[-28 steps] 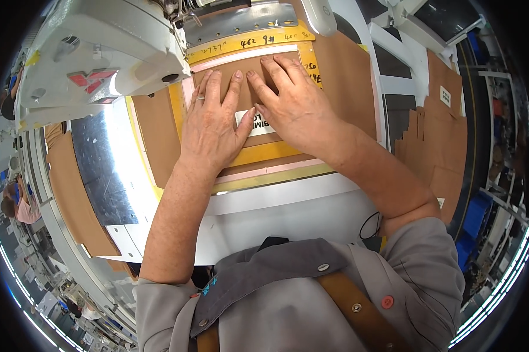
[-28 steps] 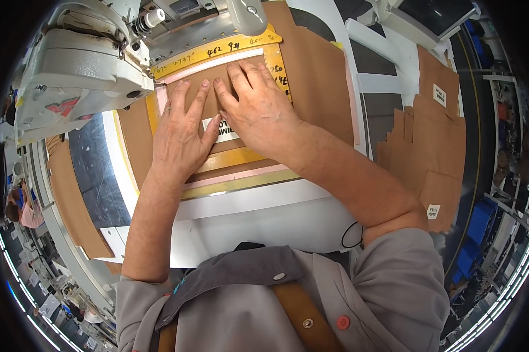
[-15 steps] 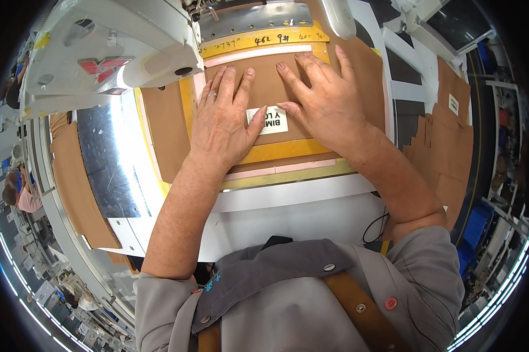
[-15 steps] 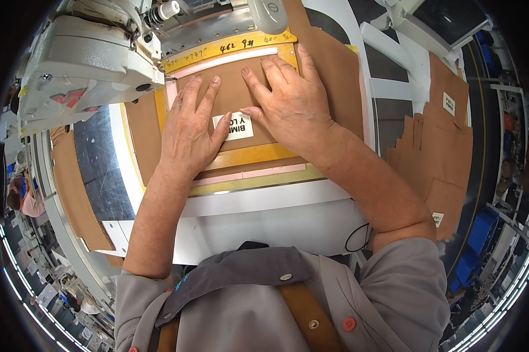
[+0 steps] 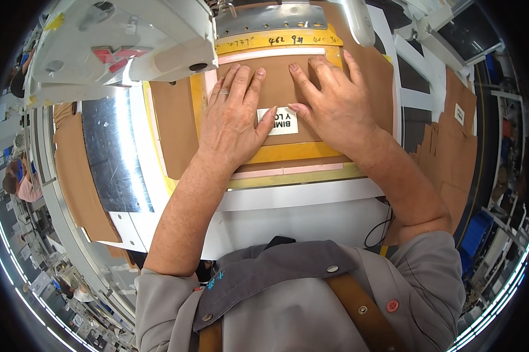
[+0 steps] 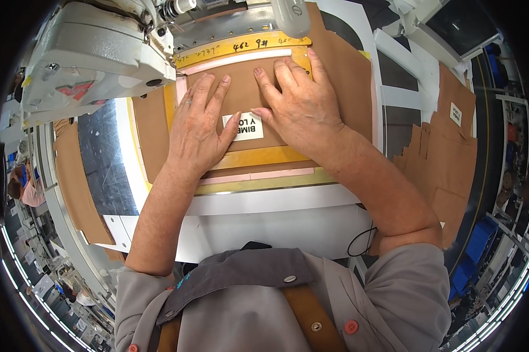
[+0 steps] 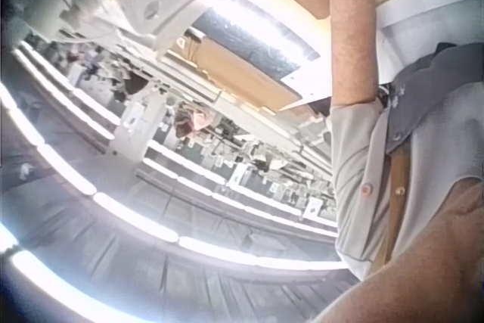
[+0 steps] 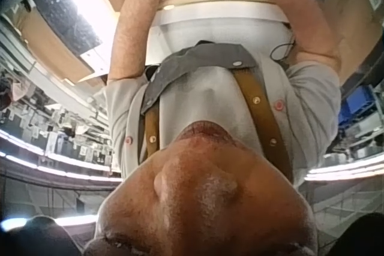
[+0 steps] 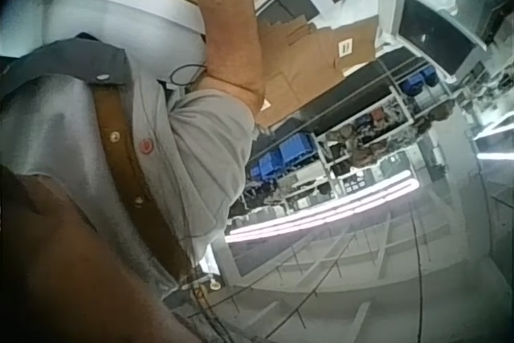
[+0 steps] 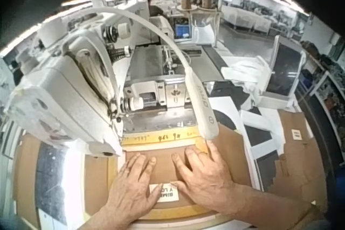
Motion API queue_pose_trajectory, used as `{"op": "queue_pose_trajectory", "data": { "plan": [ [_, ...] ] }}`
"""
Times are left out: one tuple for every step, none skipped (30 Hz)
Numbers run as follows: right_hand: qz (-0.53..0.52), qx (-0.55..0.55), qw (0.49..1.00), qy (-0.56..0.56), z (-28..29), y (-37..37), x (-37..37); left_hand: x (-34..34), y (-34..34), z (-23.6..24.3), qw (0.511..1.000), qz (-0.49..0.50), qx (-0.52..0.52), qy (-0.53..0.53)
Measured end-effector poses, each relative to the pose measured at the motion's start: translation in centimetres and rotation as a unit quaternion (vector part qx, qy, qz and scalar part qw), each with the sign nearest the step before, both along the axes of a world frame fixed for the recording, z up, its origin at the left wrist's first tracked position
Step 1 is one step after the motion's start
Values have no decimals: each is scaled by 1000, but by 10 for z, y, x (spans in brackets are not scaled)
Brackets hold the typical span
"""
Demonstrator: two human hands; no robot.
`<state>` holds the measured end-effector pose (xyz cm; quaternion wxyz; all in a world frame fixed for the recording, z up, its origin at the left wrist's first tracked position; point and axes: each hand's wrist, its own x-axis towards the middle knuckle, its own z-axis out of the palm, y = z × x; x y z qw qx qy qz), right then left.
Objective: Sewing a leather pocket or panel using an industrial sewing machine with a stencil guide.
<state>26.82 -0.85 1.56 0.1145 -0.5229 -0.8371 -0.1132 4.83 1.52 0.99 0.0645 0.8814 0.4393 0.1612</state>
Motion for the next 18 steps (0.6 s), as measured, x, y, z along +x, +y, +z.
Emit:
{"op": "queue_pose_trajectory", "data": {
  "plan": [
    [2, 0, 1000, 1, 1, 0, 0, 0, 0, 0, 1000, 0, 12, 12],
    [2, 6, 1000, -2, 2, 1, 0, 0, 1, 1, 999, -1, 24, 25],
    [1, 11, 1000, -6, 2, 0, 0, 0, 0, 2, 999, 0, 23, 26],
    [2, 10, 1000, -4, 2, 0, 1, 0, -2, 4, 997, 16, 40, 58],
    [0, 9, 1000, -8, 3, -1, 1, 0, -2, 5, 994, 31, 57, 90],
    [-2, 9, 1000, -10, 4, -1, 1, 0, -3, 5, 994, 33, 57, 92],
    [0, 9, 1000, -8, 5, 0, 1, -1, -3, 5, 993, 39, 56, 100],
    [0, 2, 1000, -11, 6, 0, 1, -1, -4, 4, 992, 45, 56, 109],
    [0, -4, 1000, -15, 6, 0, 1, -2, -3, 4, 991, 46, 56, 110],
    [1, -4, 1000, -14, 6, 1, 1, -2, -3, 3, 993, 43, 55, 98],
    [4, 2, 1000, -12, 6, 1, 1, -3, -2, 3, 994, 41, 53, 87],
    [6, 7, 1000, -11, 5, 2, 1, -3, -2, 3, 994, 41, 53, 88],
    [7, 7, 1000, -10, 5, 2, 1, -3, -2, 2, 994, 41, 51, 84],
    [5, 1, 1000, -13, 5, 1, 1, -3, -2, 2, 995, 40, 48, 81],
    [4, -5, 1000, -16, 5, 1, 1, -3, -2, 3, 995, 41, 48, 81],
    [6, -5, 1000, -15, 4, 1, 1, -3, -2, 4, 995, 45, 40, 78],
    [5, -4, 1000, -11, 4, 1, 1, -3, -2, 4, 996, 49, 32, 74],
    [4, -4, 1000, -8, 4, 1, 1, -4, -2, 4, 995, 50, 32, 75]
  ]
}}
